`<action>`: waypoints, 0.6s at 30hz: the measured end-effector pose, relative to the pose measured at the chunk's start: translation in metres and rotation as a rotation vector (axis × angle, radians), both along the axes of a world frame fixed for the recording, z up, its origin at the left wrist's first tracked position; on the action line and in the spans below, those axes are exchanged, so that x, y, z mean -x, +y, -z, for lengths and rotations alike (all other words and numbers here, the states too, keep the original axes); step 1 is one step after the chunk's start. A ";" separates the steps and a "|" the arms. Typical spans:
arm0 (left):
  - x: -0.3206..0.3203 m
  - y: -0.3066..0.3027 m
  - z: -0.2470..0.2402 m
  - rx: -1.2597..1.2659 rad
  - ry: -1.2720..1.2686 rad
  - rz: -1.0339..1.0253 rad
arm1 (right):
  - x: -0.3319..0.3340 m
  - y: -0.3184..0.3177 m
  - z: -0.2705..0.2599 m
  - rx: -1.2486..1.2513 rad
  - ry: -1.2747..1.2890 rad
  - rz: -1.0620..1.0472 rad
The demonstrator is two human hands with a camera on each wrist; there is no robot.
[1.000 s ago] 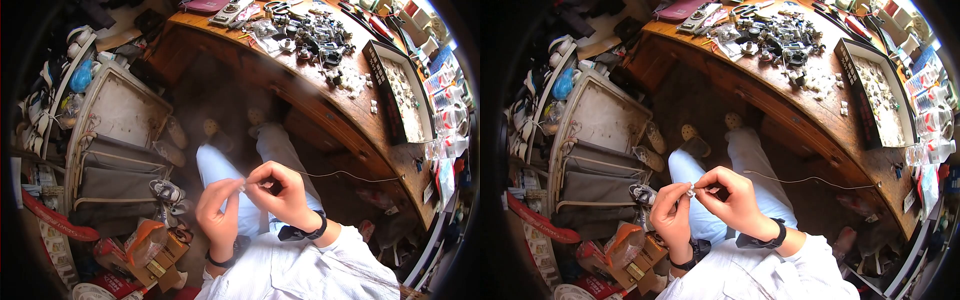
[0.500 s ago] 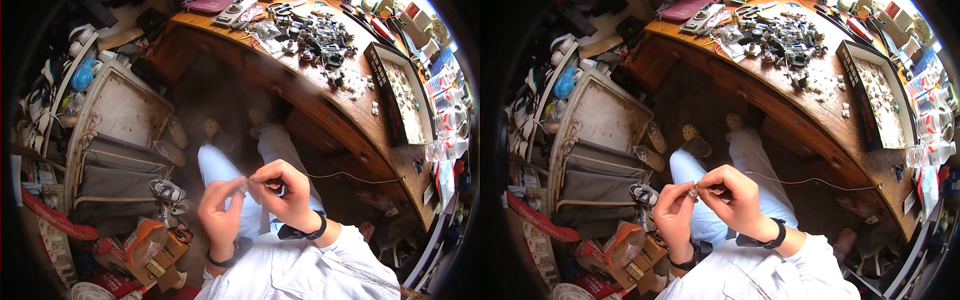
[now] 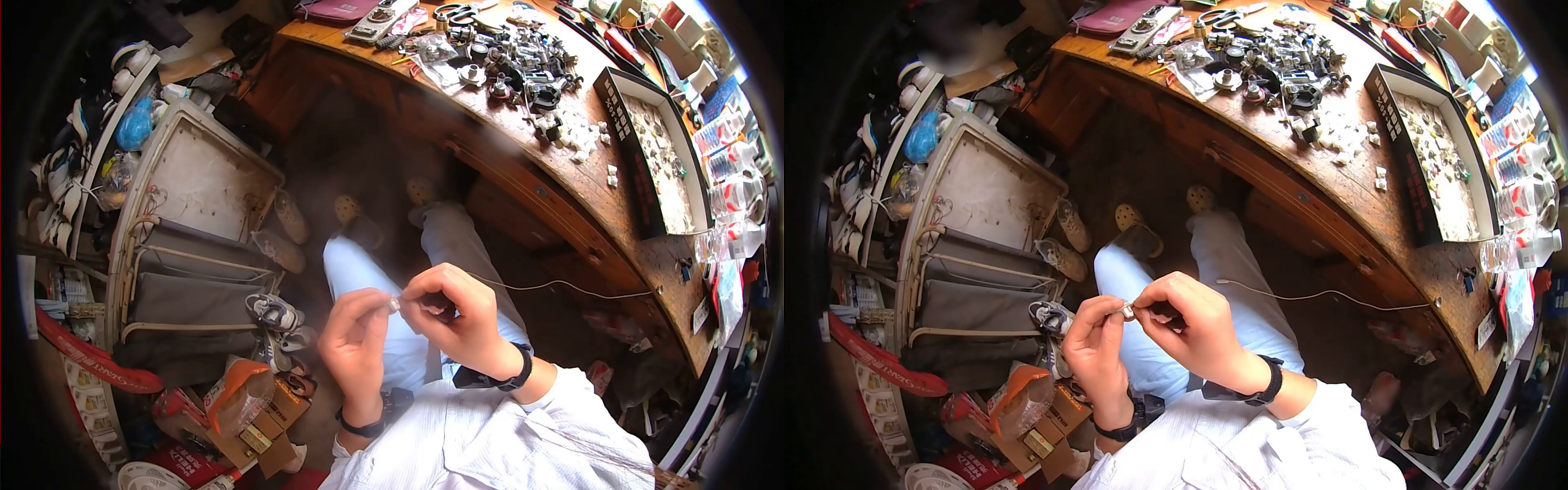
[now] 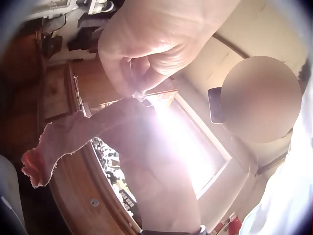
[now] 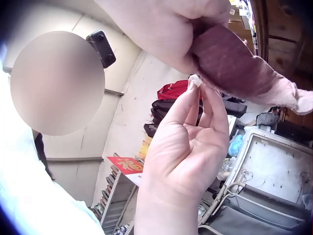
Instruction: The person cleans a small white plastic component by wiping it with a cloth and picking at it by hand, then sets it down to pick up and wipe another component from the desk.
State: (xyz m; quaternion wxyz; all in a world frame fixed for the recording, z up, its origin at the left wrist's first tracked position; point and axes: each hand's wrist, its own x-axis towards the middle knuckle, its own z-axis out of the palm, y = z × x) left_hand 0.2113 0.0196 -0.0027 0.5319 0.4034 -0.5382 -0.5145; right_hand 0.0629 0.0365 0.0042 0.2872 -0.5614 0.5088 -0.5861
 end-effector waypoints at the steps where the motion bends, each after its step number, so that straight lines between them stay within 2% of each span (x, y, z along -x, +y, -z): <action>1: 0.003 0.000 -0.001 -0.016 -0.006 -0.015 | 0.000 0.000 0.000 0.021 0.009 0.016; 6: 0.005 0.002 -0.005 -0.077 -0.041 -0.028 | 0.000 0.000 0.005 0.075 0.058 0.057; 8: 0.003 0.000 -0.007 0.051 -0.250 -0.039 | -0.001 0.000 0.006 0.112 0.074 0.075; 9: 0.002 -0.002 -0.009 0.051 -0.250 -0.040 | -0.001 0.000 0.005 0.112 0.074 0.074; 11: 0.001 -0.004 -0.012 0.232 -0.428 -0.022 | 0.002 0.002 0.004 0.010 0.041 0.077; 15: 0.003 -0.001 -0.009 0.222 -0.381 0.047 | 0.002 -0.001 0.010 -0.009 -0.124 0.074; 18: 0.006 0.002 -0.005 0.132 -0.263 -0.021 | 0.003 0.003 0.006 -0.117 -0.174 -0.018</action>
